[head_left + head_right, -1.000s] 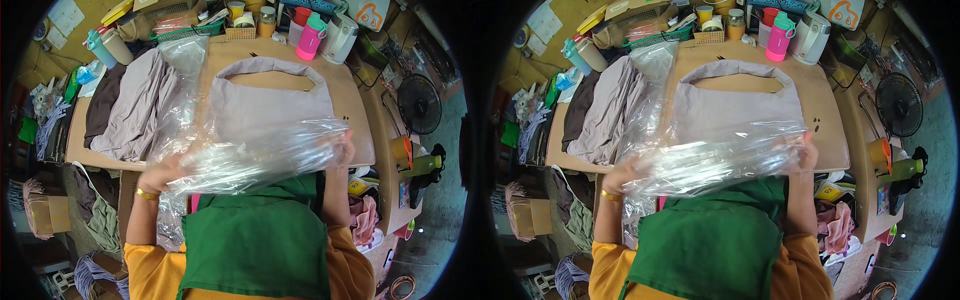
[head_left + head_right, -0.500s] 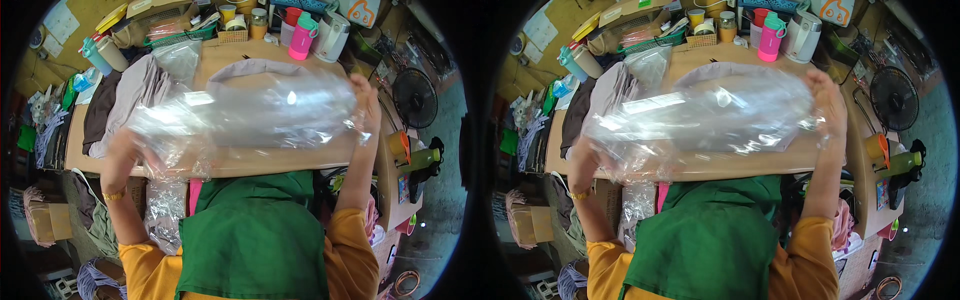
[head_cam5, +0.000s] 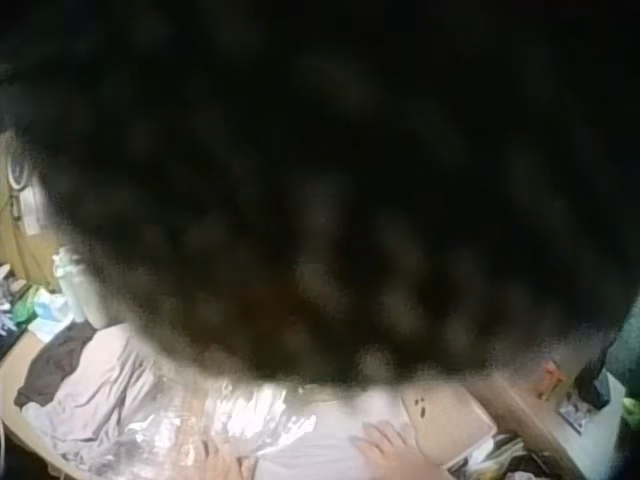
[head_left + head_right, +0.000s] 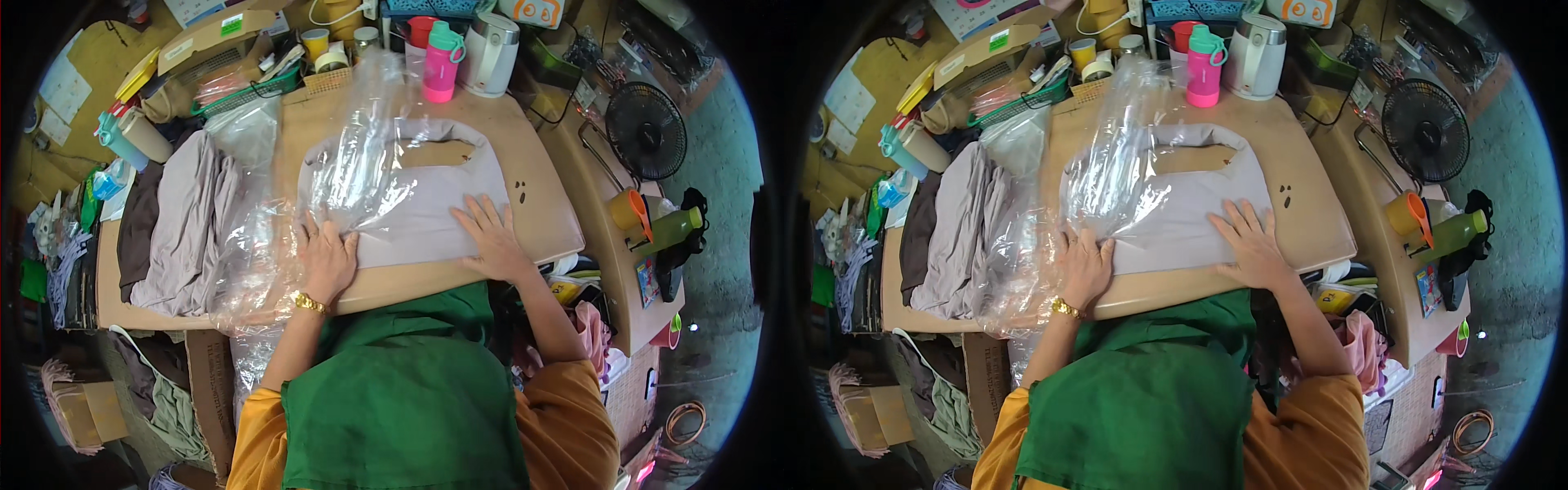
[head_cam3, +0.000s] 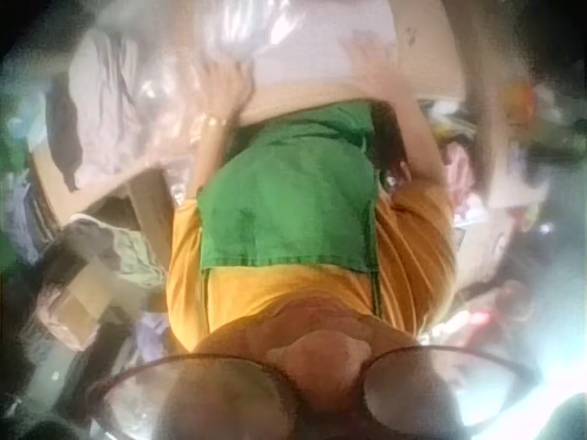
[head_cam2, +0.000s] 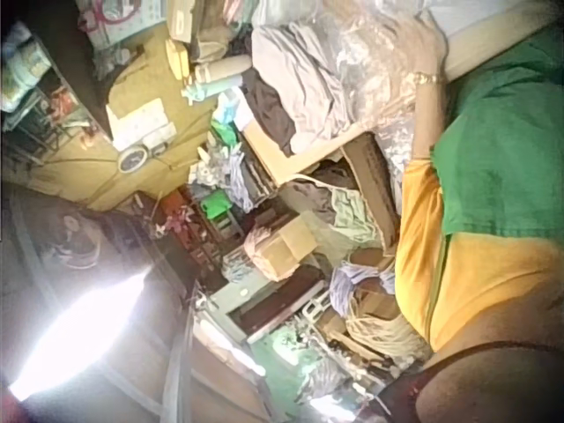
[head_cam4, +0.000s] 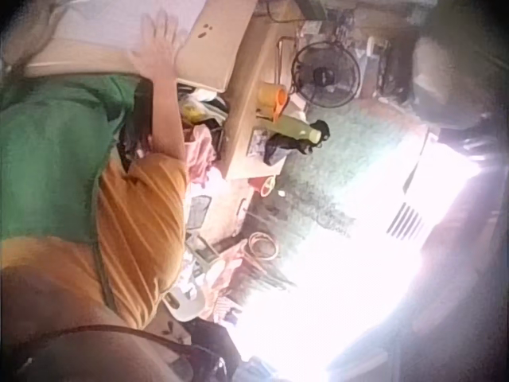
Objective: The person inspects a grey fabric bag, attempts to place it in a plastic sleeve, then takes a brown fabric lining, trims stray threads using snips, and inserts the lining into the grey bag.
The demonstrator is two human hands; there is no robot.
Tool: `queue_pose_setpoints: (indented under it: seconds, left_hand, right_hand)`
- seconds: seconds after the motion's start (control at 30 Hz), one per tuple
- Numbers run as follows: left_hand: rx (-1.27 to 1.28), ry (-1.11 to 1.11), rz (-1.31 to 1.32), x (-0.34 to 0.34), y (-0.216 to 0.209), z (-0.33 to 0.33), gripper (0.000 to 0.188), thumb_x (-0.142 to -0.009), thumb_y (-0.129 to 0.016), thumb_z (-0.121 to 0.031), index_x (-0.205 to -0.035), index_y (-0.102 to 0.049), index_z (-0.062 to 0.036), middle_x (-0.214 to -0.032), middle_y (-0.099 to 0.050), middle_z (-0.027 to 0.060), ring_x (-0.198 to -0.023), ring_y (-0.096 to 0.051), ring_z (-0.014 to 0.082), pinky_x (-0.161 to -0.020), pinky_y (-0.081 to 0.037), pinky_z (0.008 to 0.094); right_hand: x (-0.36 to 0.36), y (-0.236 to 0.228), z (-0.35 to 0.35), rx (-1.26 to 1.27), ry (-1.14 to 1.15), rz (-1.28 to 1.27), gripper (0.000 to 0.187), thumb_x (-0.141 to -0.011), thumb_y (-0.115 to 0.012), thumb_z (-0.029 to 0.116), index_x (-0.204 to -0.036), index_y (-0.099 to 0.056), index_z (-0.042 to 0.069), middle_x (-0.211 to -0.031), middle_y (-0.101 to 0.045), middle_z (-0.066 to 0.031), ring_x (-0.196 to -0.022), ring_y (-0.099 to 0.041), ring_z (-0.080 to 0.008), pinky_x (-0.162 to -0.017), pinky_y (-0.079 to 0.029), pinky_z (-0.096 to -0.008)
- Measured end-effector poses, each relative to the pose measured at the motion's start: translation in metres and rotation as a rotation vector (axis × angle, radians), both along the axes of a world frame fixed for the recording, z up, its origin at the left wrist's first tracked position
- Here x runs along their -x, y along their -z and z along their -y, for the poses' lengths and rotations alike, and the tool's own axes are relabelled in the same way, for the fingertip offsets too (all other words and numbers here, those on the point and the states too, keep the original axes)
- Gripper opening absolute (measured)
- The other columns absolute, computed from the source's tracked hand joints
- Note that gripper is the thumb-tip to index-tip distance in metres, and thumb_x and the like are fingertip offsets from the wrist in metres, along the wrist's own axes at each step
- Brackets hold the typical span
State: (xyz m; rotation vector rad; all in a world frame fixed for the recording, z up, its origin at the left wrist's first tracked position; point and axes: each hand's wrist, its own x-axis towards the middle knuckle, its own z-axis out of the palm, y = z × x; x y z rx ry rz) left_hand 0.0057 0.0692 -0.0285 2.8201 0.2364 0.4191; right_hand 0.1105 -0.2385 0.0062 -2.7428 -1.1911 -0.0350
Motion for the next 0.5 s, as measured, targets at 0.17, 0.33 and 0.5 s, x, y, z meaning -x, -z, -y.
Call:
queue_pose_setpoints:
  seconds: [0.17,0.33,0.5]
  left_hand:
    - [0.218,-0.004,-0.185,-0.010,-0.038,0.019,0.053,-0.094,-0.051,-0.039,-0.114,-0.045,0.0092,-0.134,-0.043,0.0338,-0.127,-0.032,0.0553,-0.111,-0.014,0.0608]
    - [-0.017,-0.039,-0.100,0.002,-0.032,0.067,0.070,-0.089,-0.053,-0.053,-0.117,-0.044,0.0107,-0.130,-0.047,0.0325,-0.134,-0.024,0.0540,-0.102,-0.007,0.0740]
    - [0.009,-0.038,-0.113,0.010,-0.038,0.065,0.069,-0.082,-0.060,-0.058,-0.103,-0.046,0.0070,-0.121,-0.051,0.0331,-0.135,-0.022,0.0552,-0.098,-0.006,0.0778]
  right_hand:
    - [0.021,-0.010,0.025,-0.031,-0.125,-0.092,0.085,-0.071,-0.075,0.032,-0.145,-0.034,0.017,-0.151,-0.030,-0.0107,-0.137,-0.029,-0.0360,-0.111,-0.022,-0.0525]
    - [0.051,0.004,0.020,-0.131,-0.252,-0.002,0.068,-0.065,-0.071,0.006,-0.130,-0.052,0.014,-0.135,-0.048,-0.0060,-0.120,-0.046,-0.0277,-0.097,-0.036,-0.0465]
    - [0.028,0.006,0.041,-0.408,-0.220,0.154,0.034,-0.065,-0.065,0.000,-0.098,-0.068,0.009,-0.101,-0.065,-0.0019,-0.096,-0.056,-0.0230,-0.082,-0.040,-0.0410]
